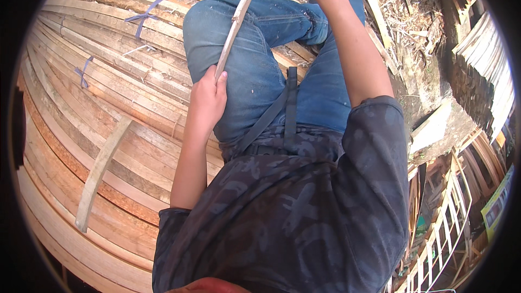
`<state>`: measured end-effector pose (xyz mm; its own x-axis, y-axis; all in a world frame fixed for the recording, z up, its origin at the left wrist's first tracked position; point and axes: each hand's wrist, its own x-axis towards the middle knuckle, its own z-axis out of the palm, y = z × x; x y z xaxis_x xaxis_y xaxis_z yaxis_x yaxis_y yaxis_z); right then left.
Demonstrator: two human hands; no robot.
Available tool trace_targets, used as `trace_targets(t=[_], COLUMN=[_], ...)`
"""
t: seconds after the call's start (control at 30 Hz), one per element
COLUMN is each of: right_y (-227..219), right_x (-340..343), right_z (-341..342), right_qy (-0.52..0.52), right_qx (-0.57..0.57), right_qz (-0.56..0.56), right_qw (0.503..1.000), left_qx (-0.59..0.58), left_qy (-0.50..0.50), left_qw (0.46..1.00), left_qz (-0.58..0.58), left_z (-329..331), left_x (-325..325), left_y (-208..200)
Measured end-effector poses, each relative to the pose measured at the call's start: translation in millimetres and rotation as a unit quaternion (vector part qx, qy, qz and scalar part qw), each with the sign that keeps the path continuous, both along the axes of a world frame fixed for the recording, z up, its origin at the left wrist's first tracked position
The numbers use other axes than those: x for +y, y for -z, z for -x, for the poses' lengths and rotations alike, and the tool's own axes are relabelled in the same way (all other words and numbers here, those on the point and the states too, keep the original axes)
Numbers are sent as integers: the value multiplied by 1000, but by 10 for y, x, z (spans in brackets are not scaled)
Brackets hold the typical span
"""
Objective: The person sits on the ground and uses a curved knife to shave thin strips of bamboo. They hold the bamboo strip against their leg and repeatedly scrape the blade along its length to remove the outer layer, producing fine wood shavings.
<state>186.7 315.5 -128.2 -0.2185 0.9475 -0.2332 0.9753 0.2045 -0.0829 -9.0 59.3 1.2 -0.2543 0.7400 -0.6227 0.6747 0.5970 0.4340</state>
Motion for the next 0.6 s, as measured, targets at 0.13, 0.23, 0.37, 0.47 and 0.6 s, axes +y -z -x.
trace_targets(t=[0.13,0.23,0.37,0.47,0.6], right_y=[-115,-275,-56,398,238], right_x=[-333,-538,107,223,-10], right_z=[213,281,-243,-565,-306], right_qy=[-36,-132,-4,52,103], right_qx=[71,84,60,-12,46], right_qz=[12,11,-24,13,40], right_qw=[997,988,998,999,993], left_qx=[1,13,26,38,66], left_qy=[-21,-10,18,57,32], left_qw=[1000,1000,1000,998,997], left_qz=[-6,-5,1,-1,-8], left_z=[4,10,-25,-87,-67], left_x=[-60,-93,-42,97,-61], left_y=[39,28,-27,-21,4])
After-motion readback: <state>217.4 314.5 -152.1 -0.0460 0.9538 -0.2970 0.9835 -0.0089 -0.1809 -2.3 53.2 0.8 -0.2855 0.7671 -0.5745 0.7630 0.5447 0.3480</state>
